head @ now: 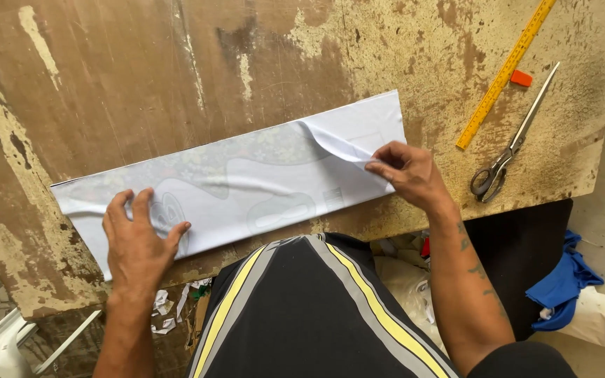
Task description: Measuring, marking with chalk, and cutting fabric patterns for garments on a workbench.
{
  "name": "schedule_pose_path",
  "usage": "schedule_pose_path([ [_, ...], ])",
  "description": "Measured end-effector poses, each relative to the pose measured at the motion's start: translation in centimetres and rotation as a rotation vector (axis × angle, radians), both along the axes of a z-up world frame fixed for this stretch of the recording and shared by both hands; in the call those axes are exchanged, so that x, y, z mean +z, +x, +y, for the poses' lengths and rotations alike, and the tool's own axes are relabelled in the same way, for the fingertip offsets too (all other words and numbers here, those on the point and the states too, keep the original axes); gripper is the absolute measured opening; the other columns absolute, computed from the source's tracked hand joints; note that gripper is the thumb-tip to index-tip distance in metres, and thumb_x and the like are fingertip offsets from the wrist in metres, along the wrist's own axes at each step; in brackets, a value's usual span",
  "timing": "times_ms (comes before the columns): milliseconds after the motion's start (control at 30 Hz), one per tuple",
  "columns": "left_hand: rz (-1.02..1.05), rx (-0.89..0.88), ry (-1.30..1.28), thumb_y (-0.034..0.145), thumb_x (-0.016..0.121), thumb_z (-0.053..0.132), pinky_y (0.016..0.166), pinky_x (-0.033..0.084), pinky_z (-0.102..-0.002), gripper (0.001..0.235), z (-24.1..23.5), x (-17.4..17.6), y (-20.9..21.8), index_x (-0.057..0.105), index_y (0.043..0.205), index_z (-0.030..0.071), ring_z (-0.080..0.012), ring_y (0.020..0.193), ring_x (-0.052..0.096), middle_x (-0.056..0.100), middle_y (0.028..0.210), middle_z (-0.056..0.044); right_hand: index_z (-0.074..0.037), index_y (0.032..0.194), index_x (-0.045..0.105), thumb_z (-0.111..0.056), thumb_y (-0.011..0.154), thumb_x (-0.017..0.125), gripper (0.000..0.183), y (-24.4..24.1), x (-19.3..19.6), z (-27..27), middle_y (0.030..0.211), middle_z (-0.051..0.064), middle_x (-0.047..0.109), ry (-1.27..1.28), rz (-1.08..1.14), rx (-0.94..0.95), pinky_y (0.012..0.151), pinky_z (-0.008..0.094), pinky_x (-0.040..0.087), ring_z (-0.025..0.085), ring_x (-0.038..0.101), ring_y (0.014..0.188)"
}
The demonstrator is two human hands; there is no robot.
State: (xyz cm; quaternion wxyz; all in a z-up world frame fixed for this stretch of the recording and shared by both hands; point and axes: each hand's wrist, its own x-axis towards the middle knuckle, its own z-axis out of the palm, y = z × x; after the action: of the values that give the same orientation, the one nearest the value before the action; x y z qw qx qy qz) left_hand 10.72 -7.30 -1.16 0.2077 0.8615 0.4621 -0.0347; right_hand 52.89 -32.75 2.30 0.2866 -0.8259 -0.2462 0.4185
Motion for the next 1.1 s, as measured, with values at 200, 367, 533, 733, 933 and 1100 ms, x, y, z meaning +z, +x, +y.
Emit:
schedule_pose_path([
  [200,-0.033,-0.043,0.017,0.078,0.099,0.027,0.109,0.054,-0.069,0.095,-1.0,-0.7,-0.3,0.055,0.157,-0.003,-0.0604,0.145,0.046,0.042,0.154,-0.031,-0.009,0.111,0.079,-0.025,0.105,0.091,0.022,6.9,-5.0,0.9,0.081,0.007,0.070,0.151,-0.231,-0.001,0.071,0.032,0.052,0.016,0.066,0.076],
  [367,-0.027,-0.044,0.030,0.079,0.097,0.029,0.110,0.054,-0.068,0.097,-1.2,-0.8,-0.4,0.053,0.159,-0.001,-0.0581,0.149,0.043,0.040,0.156,-0.030,-0.011,0.107,0.079,-0.020,0.099,0.092,0.018,8.0,-5.3,3.1,0.080,0.004,0.072,0.137,-0.242,-0.022,0.069,0.026,0.049,0.012,0.063,0.075],
  [533,-0.013,-0.027,0.023,0.083,0.094,0.027,0.110,0.054,-0.071,0.096,-1.5,0.0,0.1,0.051,0.162,-0.004,-0.0591,0.150,0.041,0.039,0.158,-0.033,-0.012,0.104,0.080,-0.026,0.099,0.098,0.023,8.5,-7.7,3.1,0.080,0.007,0.075,0.131,-0.363,-0.021,0.066,0.030,0.049,0.014,0.065,0.073],
  [733,0.017,-0.042,0.032,0.083,0.093,0.033,0.106,0.057,-0.069,0.100,-1.4,-0.5,-0.1,0.048,0.165,0.000,-0.0566,0.152,0.041,0.037,0.161,-0.031,-0.012,0.102,0.080,-0.026,0.099,0.099,0.024,9.2,-9.8,2.7,0.081,0.006,0.075,0.157,-0.446,-0.018,0.068,0.032,0.053,0.017,0.067,0.073],
  [933,-0.002,-0.011,0.001,0.087,0.091,0.034,0.107,0.057,-0.068,0.096,-1.4,1.2,0.7,0.048,0.165,-0.002,-0.0547,0.150,0.042,0.039,0.159,-0.035,-0.006,0.112,0.075,-0.030,0.100,0.101,0.038,7.2,-9.5,2.8,0.088,0.013,0.074,0.251,-0.839,0.164,0.072,0.045,0.060,0.034,0.074,0.081],
  [1100,-0.013,-0.018,-0.018,0.077,0.097,0.040,0.109,0.054,-0.073,0.110,-1.5,0.6,0.1,0.046,0.166,0.002,-0.0585,0.152,0.038,0.035,0.163,-0.035,-0.013,0.133,0.077,-0.045,0.106,0.080,0.041,-0.7,-11.3,2.5,0.134,0.014,0.064,0.382,-1.054,0.369,0.110,0.048,0.051,0.036,0.066,0.124],
])
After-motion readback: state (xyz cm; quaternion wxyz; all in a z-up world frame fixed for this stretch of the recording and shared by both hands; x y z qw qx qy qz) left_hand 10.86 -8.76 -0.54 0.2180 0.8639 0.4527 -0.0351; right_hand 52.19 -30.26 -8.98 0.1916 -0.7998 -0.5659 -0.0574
